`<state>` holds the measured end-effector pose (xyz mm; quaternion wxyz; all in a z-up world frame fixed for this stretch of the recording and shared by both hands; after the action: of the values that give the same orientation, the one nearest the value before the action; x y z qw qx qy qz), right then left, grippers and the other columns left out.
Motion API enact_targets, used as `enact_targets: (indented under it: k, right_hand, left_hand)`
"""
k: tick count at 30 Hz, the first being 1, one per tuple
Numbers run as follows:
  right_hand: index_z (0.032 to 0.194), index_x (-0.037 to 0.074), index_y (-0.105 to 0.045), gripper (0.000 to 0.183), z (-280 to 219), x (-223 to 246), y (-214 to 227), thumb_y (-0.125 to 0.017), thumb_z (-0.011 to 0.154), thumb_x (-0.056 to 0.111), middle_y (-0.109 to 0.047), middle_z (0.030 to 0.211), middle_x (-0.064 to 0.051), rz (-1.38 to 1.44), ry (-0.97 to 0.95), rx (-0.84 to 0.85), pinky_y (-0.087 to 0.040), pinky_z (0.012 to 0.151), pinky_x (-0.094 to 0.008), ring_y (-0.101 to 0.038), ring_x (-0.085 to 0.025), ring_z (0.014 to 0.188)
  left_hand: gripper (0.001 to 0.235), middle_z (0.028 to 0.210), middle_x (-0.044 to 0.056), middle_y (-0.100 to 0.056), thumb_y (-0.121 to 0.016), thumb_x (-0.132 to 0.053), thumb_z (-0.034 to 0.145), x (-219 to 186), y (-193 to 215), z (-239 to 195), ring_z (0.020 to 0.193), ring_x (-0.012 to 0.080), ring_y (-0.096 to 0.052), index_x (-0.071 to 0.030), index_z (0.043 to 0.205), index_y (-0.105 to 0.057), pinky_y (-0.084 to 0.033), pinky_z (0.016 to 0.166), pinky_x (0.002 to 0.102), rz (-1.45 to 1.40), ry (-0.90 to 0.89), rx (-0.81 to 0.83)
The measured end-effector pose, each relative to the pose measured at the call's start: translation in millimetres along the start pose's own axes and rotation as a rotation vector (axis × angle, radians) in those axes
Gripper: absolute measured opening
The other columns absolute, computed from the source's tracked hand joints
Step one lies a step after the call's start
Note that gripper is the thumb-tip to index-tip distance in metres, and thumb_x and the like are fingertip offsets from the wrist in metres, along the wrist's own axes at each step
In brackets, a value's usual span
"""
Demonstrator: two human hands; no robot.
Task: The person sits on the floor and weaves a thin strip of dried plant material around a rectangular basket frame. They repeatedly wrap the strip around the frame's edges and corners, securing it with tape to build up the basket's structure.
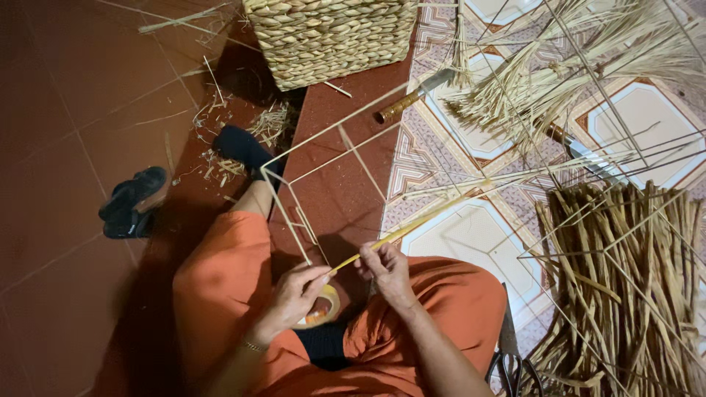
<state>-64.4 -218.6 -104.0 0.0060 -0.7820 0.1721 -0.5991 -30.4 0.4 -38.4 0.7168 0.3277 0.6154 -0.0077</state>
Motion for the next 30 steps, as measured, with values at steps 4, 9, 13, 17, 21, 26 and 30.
enact_targets:
  k: [4, 9, 13, 17, 21, 26, 30]
  right_hand:
    - [0.109, 0.003, -0.064, 0.021, 0, 1, -10, -0.063, 0.101, 0.023, -0.071, 0.081, -0.002, 0.090, -0.036, 0.129, -0.048, 0.057, -0.020, -0.064, -0.007, 0.067]
    - [0.108, 0.003, -0.064, 0.021, 9, 18, -15, -0.062, 0.105, 0.023, -0.067, 0.077, -0.001, -0.118, 0.051, 0.226, -0.041, 0.054, -0.020, -0.052, -0.004, 0.062]
    - [0.106, 0.002, -0.064, 0.020, 21, 33, -16, -0.062, 0.105, 0.022, -0.069, 0.078, -0.002, -0.084, 0.030, 0.268, -0.045, 0.056, -0.021, -0.060, -0.006, 0.064]
    - [0.099, 0.001, -0.068, 0.031, 29, 47, -8, -0.064, 0.100, 0.031, -0.071, 0.072, -0.006, -0.256, -0.050, 0.190, -0.045, 0.048, -0.027, -0.057, -0.009, 0.055]
    - [0.100, 0.004, -0.074, 0.038, 42, 55, 19, -0.065, 0.094, 0.040, -0.076, 0.077, -0.007, -0.453, -0.100, 0.168, -0.058, 0.056, -0.029, -0.069, -0.011, 0.062]
    - [0.102, 0.008, -0.080, 0.020, 90, 65, 99, -0.075, 0.095, 0.026, -0.077, 0.092, -0.013, -1.108, 0.250, -0.223, -0.061, 0.073, -0.042, -0.072, -0.026, 0.075]
    - [0.115, 0.014, -0.075, 0.038, 126, 35, 105, -0.071, 0.078, 0.006, -0.071, 0.119, -0.006, -1.577, 0.530, -0.075, -0.055, 0.090, -0.043, -0.064, -0.029, 0.106]
  left_hand:
    - [0.019, 0.085, 0.002, -0.074, -0.070, -0.014, 0.093, 23, -10, -16, 0.069, 0.0087, -0.063, -0.002, 0.108, -0.074, -0.051, 0.059, 0.026, -0.286, 0.224, 0.073]
    - [0.016, 0.073, -0.001, -0.066, -0.074, -0.011, 0.092, 32, -18, -29, 0.051, 0.0033, -0.050, -0.001, 0.104, -0.074, -0.040, 0.044, 0.022, -0.428, 0.436, 0.035]
    - [0.015, 0.073, 0.000, -0.067, -0.073, -0.014, 0.093, 22, -24, -27, 0.053, 0.0029, -0.054, -0.001, 0.100, -0.072, -0.044, 0.044, 0.022, -0.366, 0.402, 0.029]
    - [0.015, 0.069, 0.002, -0.067, -0.072, -0.015, 0.092, 11, -32, -15, 0.050, 0.0039, -0.052, -0.001, 0.097, -0.070, -0.043, 0.044, 0.025, -0.258, 0.356, -0.053]
    - [0.014, 0.071, 0.000, -0.071, -0.072, -0.015, 0.094, 2, -32, -4, 0.061, 0.0029, -0.062, -0.002, 0.097, -0.070, -0.050, 0.053, 0.023, -0.170, 0.164, -0.126]
    - [0.016, 0.070, 0.004, -0.066, -0.071, -0.019, 0.093, 5, -35, -3, 0.058, 0.0082, -0.056, -0.003, 0.098, -0.071, -0.045, 0.051, 0.027, -0.236, 0.361, -0.113]
    - [0.019, 0.072, 0.001, -0.070, -0.073, -0.022, 0.094, -4, -38, 6, 0.062, 0.0033, -0.061, -0.004, 0.098, -0.072, -0.050, 0.053, 0.023, -0.101, 0.142, -0.183]
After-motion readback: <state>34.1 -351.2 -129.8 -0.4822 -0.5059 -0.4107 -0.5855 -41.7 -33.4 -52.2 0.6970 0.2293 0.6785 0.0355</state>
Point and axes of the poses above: each hand's wrist, its own z-axis towards the middle knuckle, its own y-axis out of the back of the hand, x = y × z, the point moved 3 cm from there along z, towards the middle knuckle
